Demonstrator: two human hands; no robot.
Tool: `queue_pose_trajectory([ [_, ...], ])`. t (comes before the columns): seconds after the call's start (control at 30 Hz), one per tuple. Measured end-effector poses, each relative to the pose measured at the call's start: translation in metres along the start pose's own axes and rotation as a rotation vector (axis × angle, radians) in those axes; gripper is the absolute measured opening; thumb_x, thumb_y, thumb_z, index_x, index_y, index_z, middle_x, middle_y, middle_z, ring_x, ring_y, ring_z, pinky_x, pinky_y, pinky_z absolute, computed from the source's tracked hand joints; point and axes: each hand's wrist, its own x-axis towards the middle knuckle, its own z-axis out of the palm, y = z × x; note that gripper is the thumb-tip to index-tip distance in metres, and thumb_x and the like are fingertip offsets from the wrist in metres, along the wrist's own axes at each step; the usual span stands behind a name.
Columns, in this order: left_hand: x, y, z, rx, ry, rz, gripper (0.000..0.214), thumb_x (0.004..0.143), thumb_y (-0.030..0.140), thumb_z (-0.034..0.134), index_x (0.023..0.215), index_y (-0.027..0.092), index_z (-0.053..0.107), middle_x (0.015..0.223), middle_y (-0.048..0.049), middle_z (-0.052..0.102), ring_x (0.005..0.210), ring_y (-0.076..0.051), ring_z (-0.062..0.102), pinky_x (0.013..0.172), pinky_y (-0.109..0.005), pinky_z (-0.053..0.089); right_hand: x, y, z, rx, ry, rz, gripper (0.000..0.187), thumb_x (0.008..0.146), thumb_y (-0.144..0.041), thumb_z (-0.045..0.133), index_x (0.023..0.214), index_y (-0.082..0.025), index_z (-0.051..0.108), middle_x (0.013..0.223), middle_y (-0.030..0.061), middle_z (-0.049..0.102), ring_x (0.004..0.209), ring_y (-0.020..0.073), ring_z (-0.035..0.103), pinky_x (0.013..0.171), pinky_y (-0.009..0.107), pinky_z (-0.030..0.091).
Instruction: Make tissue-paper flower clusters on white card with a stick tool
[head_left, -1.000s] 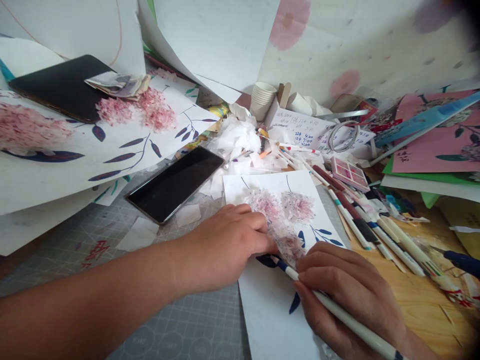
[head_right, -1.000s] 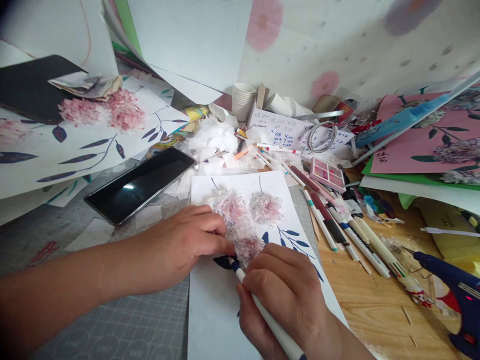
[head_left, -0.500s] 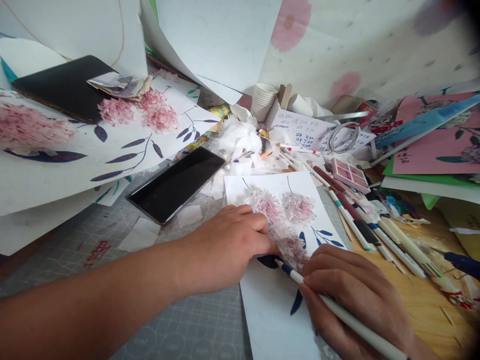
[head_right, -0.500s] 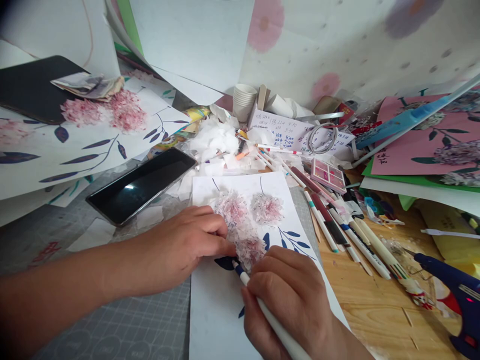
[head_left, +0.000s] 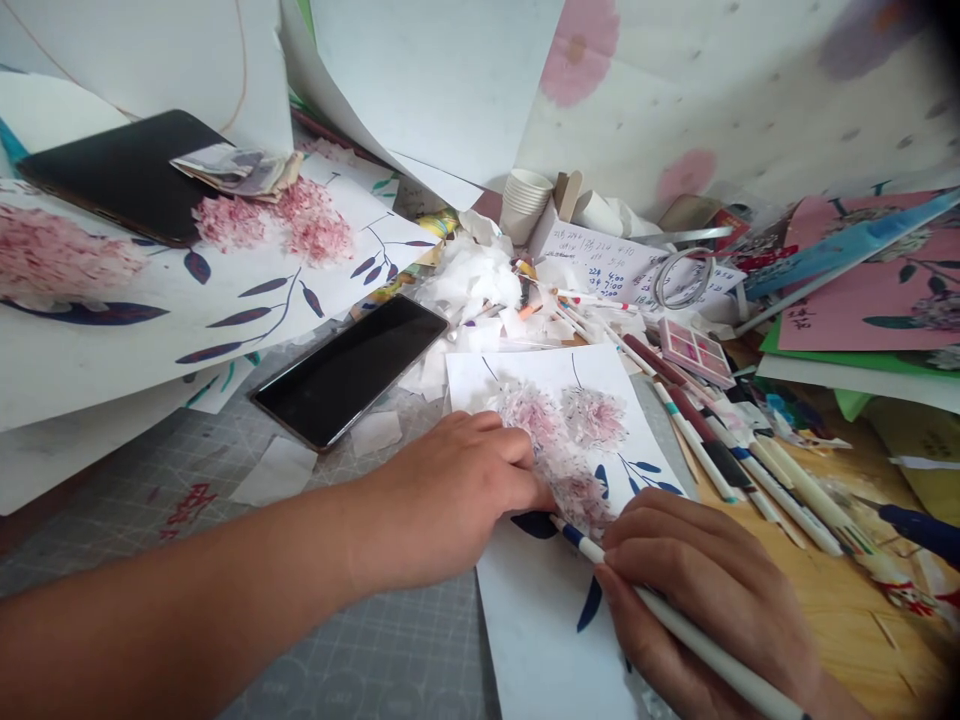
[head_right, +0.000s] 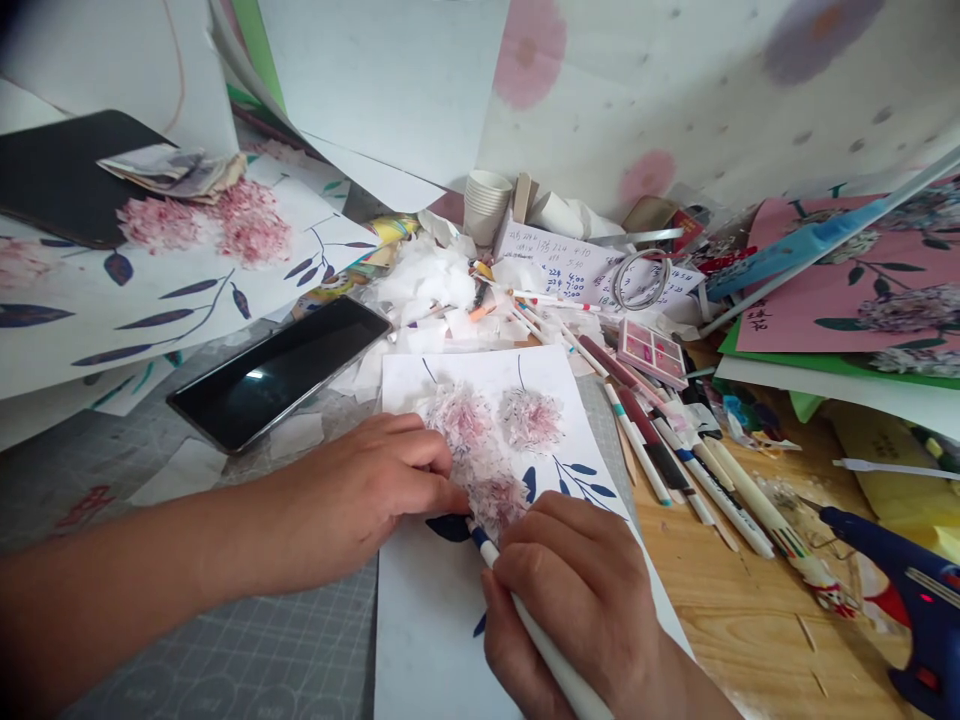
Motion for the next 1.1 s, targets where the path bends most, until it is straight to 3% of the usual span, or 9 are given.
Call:
queue_pose_trajectory([
  [0.27,-0.0007,-0.0002,0.0004,0.008,0.001,0.000,0.039,0.084,0.006,0.051,0.106,0.033,0.068,0.085,-0.0003,0.057,0.085,-0.018,0.049,0.076,-0.032,0.037,0.0014,-0.0002,-0.0036,-0.006,0.000,-0.004,0.015,0.074,-0.002,0.056,0.077,-0.017,0.055,0.058,0.0038,0.060,0.050,0.0154,0.055,0.045,0.029,0.041],
  [0.57,0.0012,0.0001,0.0007,-0.005,0.024,-0.001,0.038,0.080,0.003,0.051,0.101,0.030,0.069,0.084,-0.0003,0.057,0.085,-0.018,0.050,0.075,-0.032,0.036,0.0025,-0.0060,0.0040,0.032,-0.055,-0.019,0.018,0.075,-0.001,0.057,0.084,-0.016,0.057,0.070,0.0038,0.066,0.062,0.0156,0.063,0.057,0.029,0.052],
  [0.83,0.0002,0.0024,-0.0015,-0.014,0.020,-0.006,0.039,0.080,0.002,0.048,0.099,0.028,0.069,0.084,-0.0006,0.057,0.085,-0.018,0.049,0.075,-0.032,0.036,0.0025,-0.0049,0.0048,0.018,-0.076,-0.081,0.016,0.076,-0.003,0.060,0.087,-0.014,0.057,0.077,0.0046,0.069,0.071,0.0168,0.065,0.064,0.030,0.054],
  [1.1,0.0007,0.0004,-0.0002,-0.006,0.017,-0.002,0.037,0.081,0.005,0.050,0.101,0.030,0.069,0.084,-0.0002,0.057,0.084,-0.018,0.050,0.074,-0.033,0.037,-0.0004,-0.0006,0.0052,0.034,-0.068,-0.019,0.016,0.077,-0.004,0.058,0.085,-0.017,0.056,0.073,0.0032,0.066,0.062,0.0154,0.062,0.057,0.029,0.051],
])
